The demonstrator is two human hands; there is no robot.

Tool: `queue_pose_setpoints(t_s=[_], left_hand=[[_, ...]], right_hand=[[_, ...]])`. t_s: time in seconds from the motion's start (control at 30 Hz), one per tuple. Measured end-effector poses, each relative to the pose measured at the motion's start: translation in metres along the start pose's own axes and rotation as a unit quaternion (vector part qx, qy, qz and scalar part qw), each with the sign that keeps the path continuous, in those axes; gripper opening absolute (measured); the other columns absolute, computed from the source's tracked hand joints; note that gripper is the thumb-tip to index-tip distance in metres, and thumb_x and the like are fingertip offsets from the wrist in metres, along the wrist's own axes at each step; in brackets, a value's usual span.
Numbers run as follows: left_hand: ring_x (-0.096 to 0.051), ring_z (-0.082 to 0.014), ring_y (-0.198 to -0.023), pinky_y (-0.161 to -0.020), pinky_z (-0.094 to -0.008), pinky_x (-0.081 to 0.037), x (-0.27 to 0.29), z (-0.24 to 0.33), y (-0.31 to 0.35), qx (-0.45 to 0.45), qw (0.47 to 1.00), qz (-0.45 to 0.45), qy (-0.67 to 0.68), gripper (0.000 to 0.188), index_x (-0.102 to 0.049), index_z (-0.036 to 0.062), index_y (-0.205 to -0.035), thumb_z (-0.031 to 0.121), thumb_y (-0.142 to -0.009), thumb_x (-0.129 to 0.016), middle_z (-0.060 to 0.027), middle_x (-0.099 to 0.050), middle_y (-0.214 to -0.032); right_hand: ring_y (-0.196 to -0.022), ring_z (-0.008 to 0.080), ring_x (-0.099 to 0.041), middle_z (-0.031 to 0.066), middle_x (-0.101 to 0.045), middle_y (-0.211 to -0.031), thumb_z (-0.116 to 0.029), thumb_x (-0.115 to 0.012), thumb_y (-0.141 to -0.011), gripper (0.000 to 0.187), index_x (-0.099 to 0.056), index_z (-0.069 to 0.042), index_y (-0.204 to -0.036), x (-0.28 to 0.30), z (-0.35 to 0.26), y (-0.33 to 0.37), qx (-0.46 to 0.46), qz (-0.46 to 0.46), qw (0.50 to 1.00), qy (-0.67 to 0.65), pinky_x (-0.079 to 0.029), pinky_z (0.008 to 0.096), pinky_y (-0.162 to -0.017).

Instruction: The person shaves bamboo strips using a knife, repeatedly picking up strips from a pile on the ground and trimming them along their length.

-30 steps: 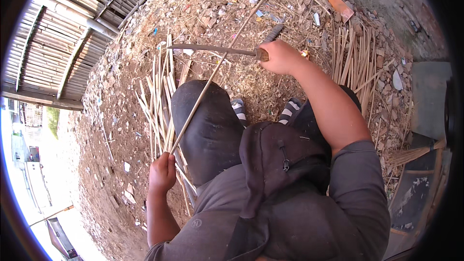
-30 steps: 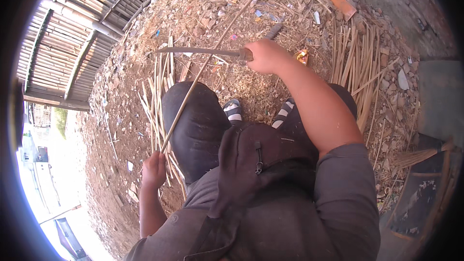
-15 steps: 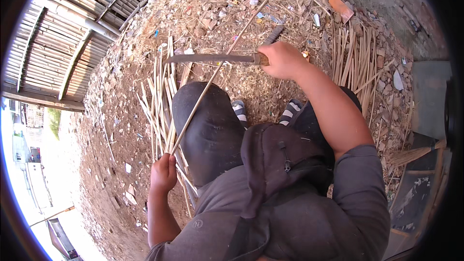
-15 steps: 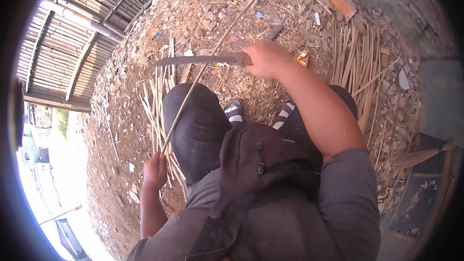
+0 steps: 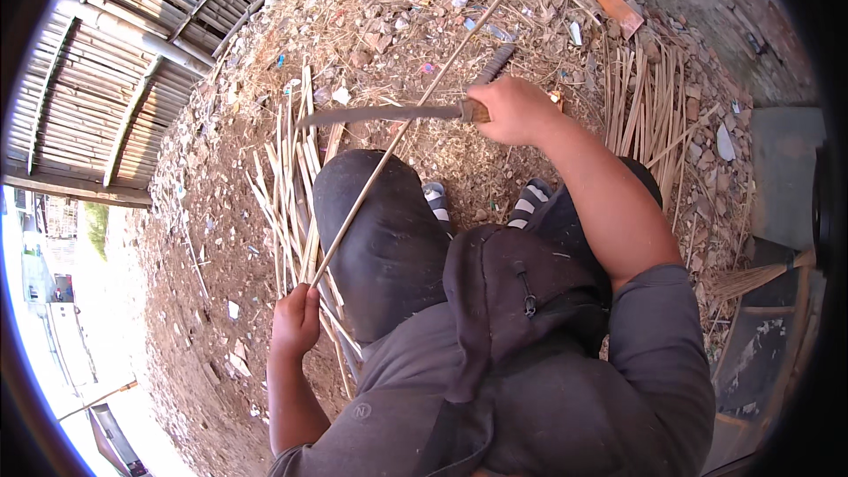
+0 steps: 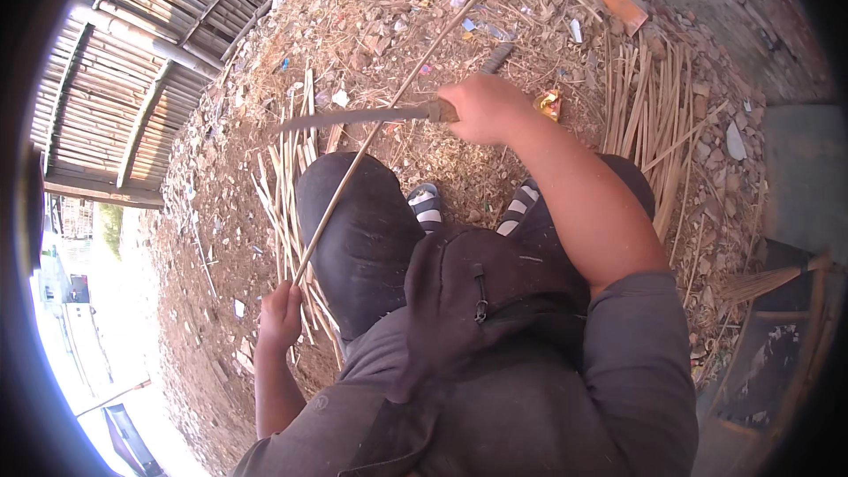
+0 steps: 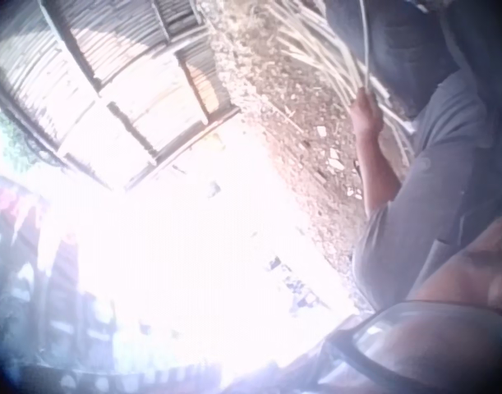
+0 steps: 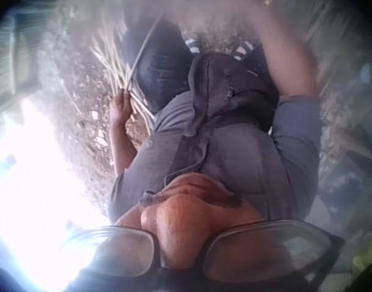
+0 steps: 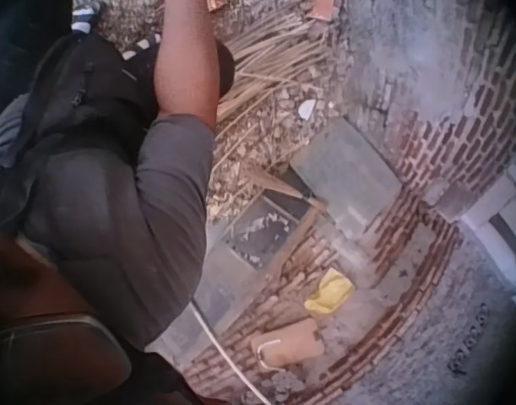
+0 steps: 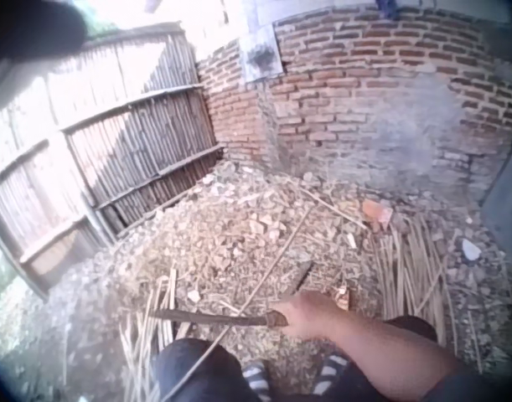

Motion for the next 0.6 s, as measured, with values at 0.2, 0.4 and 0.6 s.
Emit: queue_pose_setpoints(t_s=[0.2,0.4,0.6], left_hand=[[-0.059,-0.0416,-0.065,-0.058,-0.047,-0.045,-0.001,0.003,-0.003,-0.001,0.999,0.034,-0.007,0.021,-0.06,0.0019,-0.091,0.02,-0.099,-0.055,-0.0196,-0.06,-0.07],[-0.062,-0.0385,-0.065,-0.06,-0.0445,-0.048,-0.005,0.008,-0.003,-0.044,0.994,0.096,-0.015,0.019,-0.064,0.0001,-0.097,0.018,-0.098,-0.057,-0.0185,-0.063,-0.072],[-0.062,-0.0336,-0.061,-0.059,-0.0421,-0.047,-0.005,0.004,-0.004,0.037,0.996,0.026,0.075,0.022,-0.062,0.0003,-0.099,0.021,-0.101,-0.054,-0.0146,-0.062,-0.068]], right_hand=[[-0.074,0.0384,-0.066,0.0128,-0.064,-0.07,-0.021,-0.071,-0.071,0.018,-0.061,-0.013,-0.083,0.008,-0.02,0.003,0.087,-0.058,0.992,0.07,-0.05,0.0508,-0.064],[-0.073,0.0378,-0.065,0.013,-0.064,-0.071,-0.021,-0.071,-0.07,0.018,-0.062,-0.013,-0.082,-0.004,-0.007,0.004,0.072,-0.037,0.995,0.059,-0.049,0.0508,-0.064],[-0.072,0.0382,-0.065,0.0137,-0.063,-0.07,-0.021,-0.071,-0.07,0.018,-0.062,-0.013,-0.082,-0.002,-0.014,0.003,0.099,-0.061,0.992,0.057,-0.049,0.0506,-0.063]])
Point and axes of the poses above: each hand's wrist, its own y-axis away from the middle knuckle, its own x-axis out of the back of the hand, z = x × y, the point moved 1 cm from there along -y, towards the middle knuckle
